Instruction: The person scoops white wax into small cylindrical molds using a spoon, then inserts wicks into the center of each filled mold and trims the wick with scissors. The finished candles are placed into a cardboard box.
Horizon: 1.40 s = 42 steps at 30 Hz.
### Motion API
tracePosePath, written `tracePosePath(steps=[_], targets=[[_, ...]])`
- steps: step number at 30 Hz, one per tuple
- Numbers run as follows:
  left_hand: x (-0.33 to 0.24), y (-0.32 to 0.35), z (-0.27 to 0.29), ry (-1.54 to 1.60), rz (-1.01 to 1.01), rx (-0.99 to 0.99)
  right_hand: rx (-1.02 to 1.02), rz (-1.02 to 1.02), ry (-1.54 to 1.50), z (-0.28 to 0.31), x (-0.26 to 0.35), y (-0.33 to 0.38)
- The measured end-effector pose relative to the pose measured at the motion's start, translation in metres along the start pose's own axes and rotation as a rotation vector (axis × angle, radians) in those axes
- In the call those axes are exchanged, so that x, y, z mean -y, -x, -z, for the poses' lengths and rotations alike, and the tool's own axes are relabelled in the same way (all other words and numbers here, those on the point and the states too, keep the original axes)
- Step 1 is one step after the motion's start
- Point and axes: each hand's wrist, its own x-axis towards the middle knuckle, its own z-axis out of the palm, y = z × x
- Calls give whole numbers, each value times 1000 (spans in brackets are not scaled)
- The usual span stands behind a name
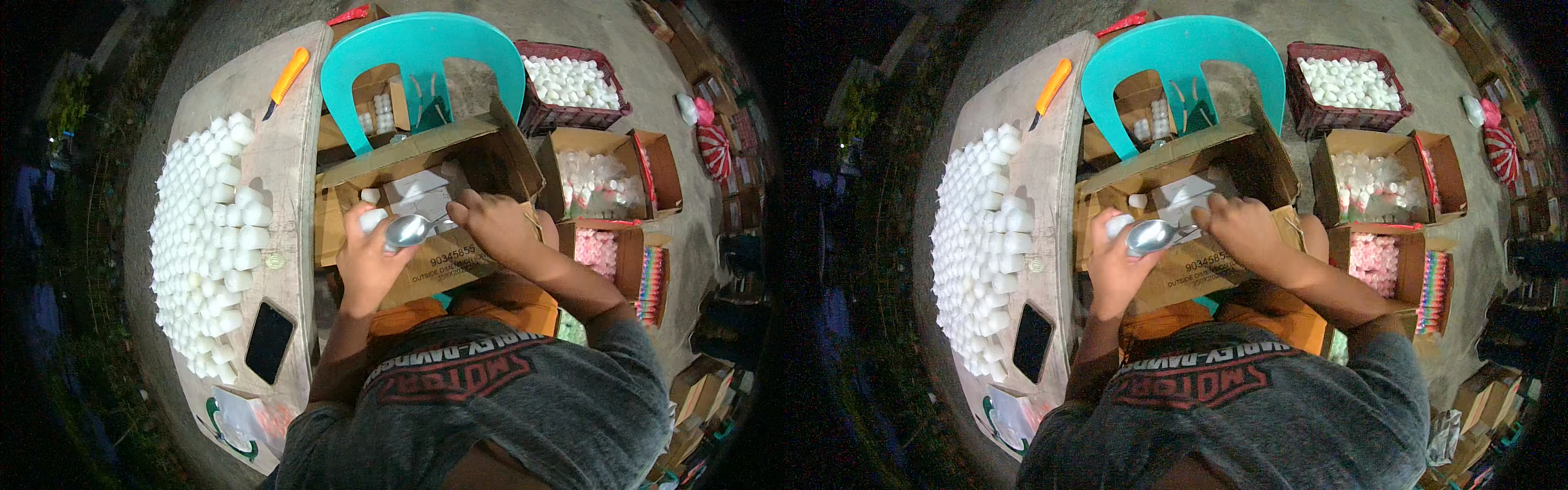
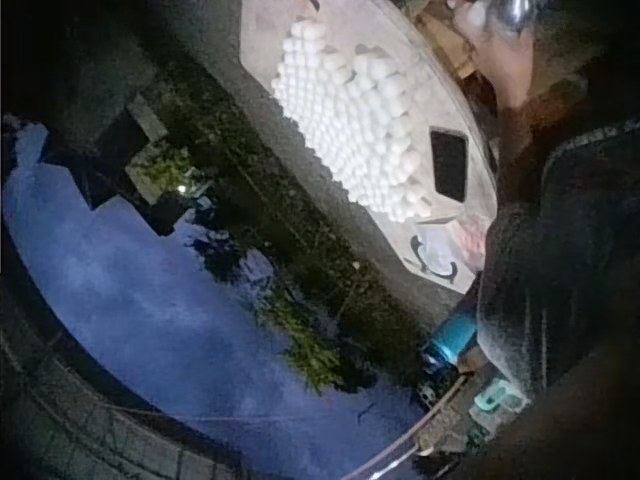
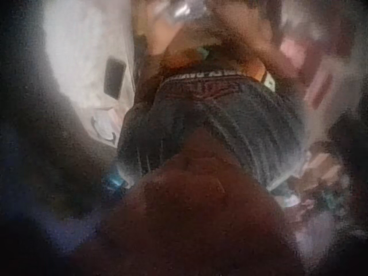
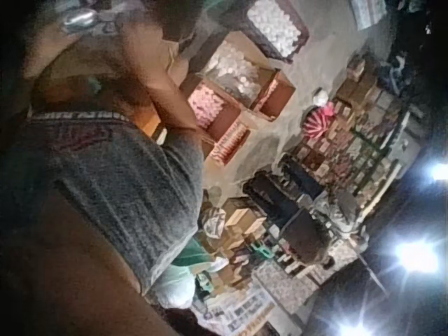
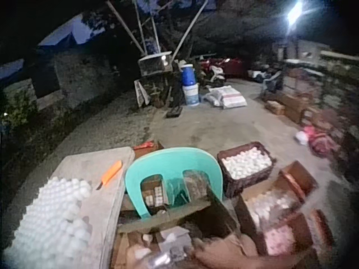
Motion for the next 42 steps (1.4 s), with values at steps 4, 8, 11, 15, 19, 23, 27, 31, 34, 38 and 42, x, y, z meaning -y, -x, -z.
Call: tracePosePath(steps=[4,8,11,15,19,23,27,31,34,38,42], targets=[[-2,6,-8,21,9,-99,-416,-236,-192,21,3,1],[-18,1,-4,33,-11,-70,30,-230,-252,-15,0,6],[-16,1,-12,85,-101,-212,35,-507,-1278,-18,-3,-4],[-30,4,-13,51,-36,-130,103,-509,-1521,-9,26,-14],[-31,4,-15,-43,39,-39,103,-505,-1628,-15,29,-14],[-17,8,-26,3,69,8,-56,-497,-1047,-8,20,-16],[-10,5,-23,82,84,34,-602,-477,-1159,18,-7,-11],[-16,-2,-17,6,-78,65,-269,-13,-135,7,-23,0],[-17,3,-22,57,-115,64,-600,-100,-495,-3,-34,8],[-17,-3,-15,30,-74,109,-204,38,-118,20,-23,0],[-22,-5,-5,16,-34,116,-352,128,-111,8,-20,-2]])
